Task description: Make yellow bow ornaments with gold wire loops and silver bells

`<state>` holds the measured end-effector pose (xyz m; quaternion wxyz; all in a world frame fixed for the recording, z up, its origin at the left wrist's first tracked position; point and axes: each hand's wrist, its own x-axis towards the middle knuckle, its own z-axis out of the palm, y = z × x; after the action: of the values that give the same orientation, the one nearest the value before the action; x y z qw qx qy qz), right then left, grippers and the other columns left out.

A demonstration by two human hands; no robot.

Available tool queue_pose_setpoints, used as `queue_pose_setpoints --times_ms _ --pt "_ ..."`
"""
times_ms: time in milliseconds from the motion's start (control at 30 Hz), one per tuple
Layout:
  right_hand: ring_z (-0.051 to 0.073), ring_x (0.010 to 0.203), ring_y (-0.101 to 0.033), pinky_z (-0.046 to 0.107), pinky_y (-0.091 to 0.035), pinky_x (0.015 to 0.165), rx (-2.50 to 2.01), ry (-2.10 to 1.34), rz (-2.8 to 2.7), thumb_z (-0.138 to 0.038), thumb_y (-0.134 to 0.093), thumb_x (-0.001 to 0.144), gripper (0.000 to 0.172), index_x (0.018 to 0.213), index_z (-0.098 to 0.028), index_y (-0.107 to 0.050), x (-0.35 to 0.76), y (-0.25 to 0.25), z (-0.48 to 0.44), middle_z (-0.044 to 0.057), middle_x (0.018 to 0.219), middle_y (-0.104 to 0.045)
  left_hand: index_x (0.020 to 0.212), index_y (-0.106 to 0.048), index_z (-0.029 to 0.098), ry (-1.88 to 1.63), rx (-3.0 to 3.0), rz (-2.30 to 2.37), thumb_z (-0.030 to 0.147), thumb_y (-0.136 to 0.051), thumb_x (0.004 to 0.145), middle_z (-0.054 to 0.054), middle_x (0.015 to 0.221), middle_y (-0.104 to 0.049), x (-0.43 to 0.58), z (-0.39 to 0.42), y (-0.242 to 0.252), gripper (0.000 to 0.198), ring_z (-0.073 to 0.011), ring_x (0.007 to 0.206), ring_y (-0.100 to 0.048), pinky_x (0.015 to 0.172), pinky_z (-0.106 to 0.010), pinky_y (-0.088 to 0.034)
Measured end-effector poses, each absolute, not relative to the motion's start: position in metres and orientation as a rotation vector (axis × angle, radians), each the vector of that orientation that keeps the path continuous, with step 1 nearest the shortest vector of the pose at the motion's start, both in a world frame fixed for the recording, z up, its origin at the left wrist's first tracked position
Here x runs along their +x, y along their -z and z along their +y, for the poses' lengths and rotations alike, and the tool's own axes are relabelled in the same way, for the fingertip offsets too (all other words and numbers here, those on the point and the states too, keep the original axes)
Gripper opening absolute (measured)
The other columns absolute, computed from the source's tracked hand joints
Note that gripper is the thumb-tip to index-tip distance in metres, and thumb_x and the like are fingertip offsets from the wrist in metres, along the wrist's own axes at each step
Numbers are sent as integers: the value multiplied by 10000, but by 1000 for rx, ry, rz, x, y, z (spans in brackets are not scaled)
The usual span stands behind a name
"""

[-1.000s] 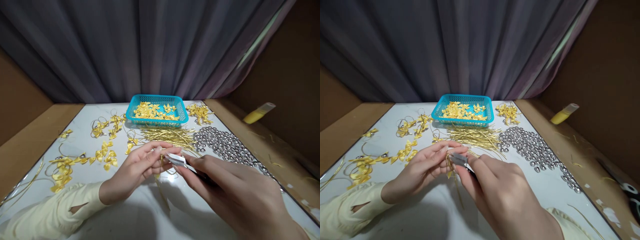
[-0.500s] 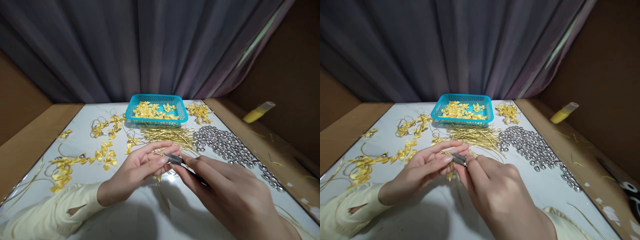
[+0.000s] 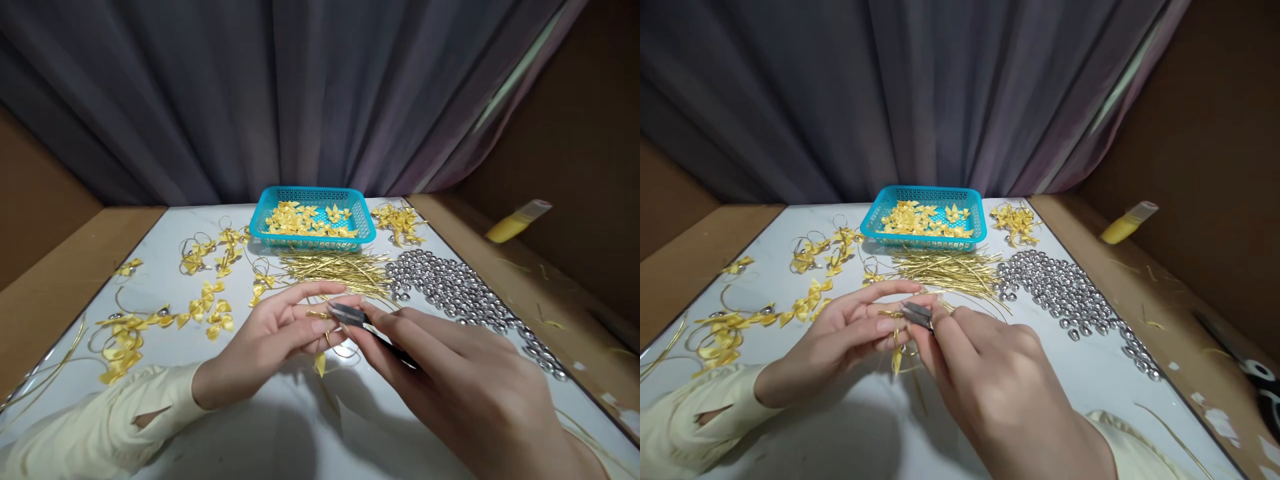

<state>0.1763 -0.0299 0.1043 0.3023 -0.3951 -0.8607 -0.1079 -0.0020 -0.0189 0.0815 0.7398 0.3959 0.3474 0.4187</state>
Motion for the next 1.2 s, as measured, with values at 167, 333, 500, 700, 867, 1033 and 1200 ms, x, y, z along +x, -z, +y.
queue_pose_setpoints --times_ms 167,333,500,700,867,1033,1200 --pt "80 378 -405 256 -248 406 -1053 257 -2262 -255 -450 901 327 587 -189 -516 178 -105 -31 -42 461 -423 1080 -620 179 -940 838 764 127 -583 789 -89 1096 -661 -4 -18 -82 299 -75 635 -576 629 -192 -446" --pt "80 400 -436 253 -271 409 -1075 184 -2316 -206 -450 899 297 613 -184 -531 179 -112 -32 -33 488 -469 1096 -603 178 -945 807 707 122 -555 815 -105 1129 -650 -4 -15 -81 290 -154 981 -607 735 -184 -460" --pt "85 416 -451 250 -301 422 -1044 124 -2337 -196 -455 894 307 604 -171 -552 180 -111 -33 -20 513 -511 1094 -595 178 -929 817 690 100 -549 810 -106 1140 -644 -2 -17 -80 298 -131 864 -630 602 -161 -429" --pt "93 443 -489 249 -339 439 -1063 111 -2346 -198 -459 894 285 649 -160 -600 182 -111 -34 -12 539 -543 1076 -591 189 -909 831 726 106 -550 806 -97 1164 -630 -1 -17 -81 286 -130 874 -616 572 -162 -403" --pt "84 419 -457 249 -320 422 -1056 120 -2340 -199 -459 894 325 591 -164 -573 182 -109 -33 -16 511 -525 1058 -593 181 -909 806 732 108 -571 785 -103 1136 -646 1 -18 -82 284 -130 823 -617 587 -182 -400" --pt "81 417 -448 246 -300 422 -1016 122 -2332 -206 -447 901 320 610 -163 -573 180 -109 -30 -18 509 -511 1073 -588 186 -918 816 729 137 -569 798 -107 1114 -653 0 -18 -79 279 -61 571 -531 559 -201 -378" --pt "73 399 -403 252 -262 413 -1026 137 -2324 -208 -464 890 330 574 -161 -545 181 -109 -32 -22 494 -482 1068 -586 172 -923 838 708 142 -575 807 -118 1098 -657 -1 -17 -77 263 -42 540 -461 574 -196 -370"
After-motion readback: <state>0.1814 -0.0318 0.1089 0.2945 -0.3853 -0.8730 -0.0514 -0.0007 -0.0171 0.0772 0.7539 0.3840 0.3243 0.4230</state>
